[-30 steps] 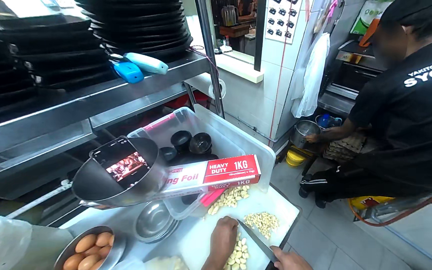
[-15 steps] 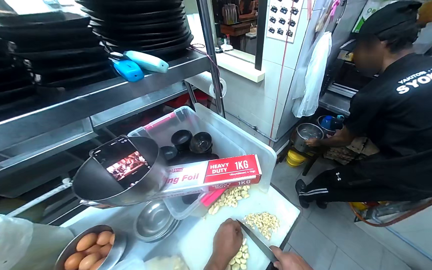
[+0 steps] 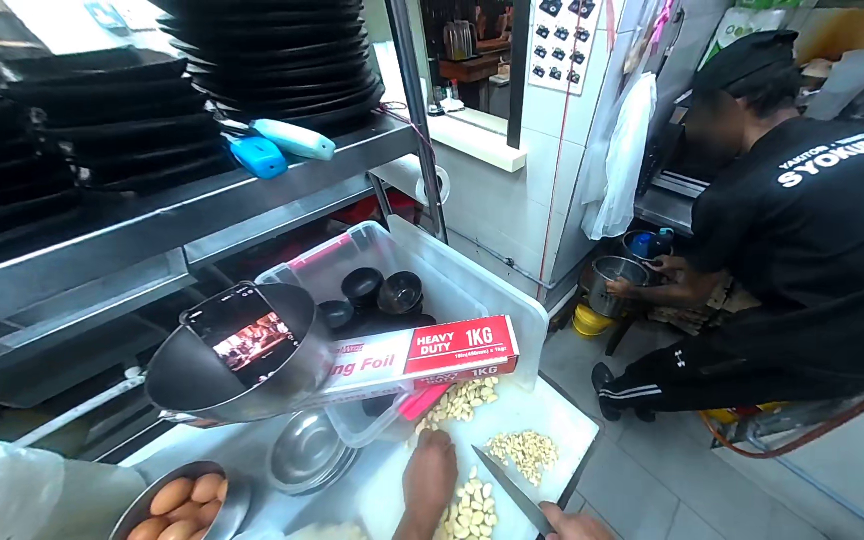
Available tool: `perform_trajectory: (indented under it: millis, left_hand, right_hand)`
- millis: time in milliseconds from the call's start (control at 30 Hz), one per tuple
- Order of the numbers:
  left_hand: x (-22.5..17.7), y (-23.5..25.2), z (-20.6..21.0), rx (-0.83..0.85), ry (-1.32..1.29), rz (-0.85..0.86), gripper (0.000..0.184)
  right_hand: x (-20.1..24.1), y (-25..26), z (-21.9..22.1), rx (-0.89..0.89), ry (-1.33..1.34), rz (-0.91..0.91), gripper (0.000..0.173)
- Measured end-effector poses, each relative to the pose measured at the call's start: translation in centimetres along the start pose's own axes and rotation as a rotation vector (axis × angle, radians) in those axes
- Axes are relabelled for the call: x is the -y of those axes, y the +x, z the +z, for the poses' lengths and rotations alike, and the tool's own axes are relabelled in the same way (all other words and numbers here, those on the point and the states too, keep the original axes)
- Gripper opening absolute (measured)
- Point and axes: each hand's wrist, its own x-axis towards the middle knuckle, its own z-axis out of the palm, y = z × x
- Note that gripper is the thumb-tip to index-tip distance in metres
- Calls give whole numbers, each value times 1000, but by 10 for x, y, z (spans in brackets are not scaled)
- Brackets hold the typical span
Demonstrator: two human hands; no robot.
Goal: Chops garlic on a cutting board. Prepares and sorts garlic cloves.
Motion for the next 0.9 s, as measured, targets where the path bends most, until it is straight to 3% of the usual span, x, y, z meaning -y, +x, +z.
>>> perform_trajectory:
  millis: [100,233,467,733,900]
  left_hand:
    - [8,-7,12,-96,-150,72,28]
    - [10,-5,7,-162,-101,34,44]
    - [2,-3,1,27,85,236,27]
    - [-17,-16,14,133,94,305,56]
    - [-17,-21,14,148,-1,247,35]
  right_hand:
    - [-3,3,1,17,33,-6,43]
    - [-3,5,1,41,29,8,44]
    - [-4,5,0,37,42,-3,44]
    - [-9,0,-8,62,214,58,45]
    - [-14,-10,-8,-17,133,77,46]
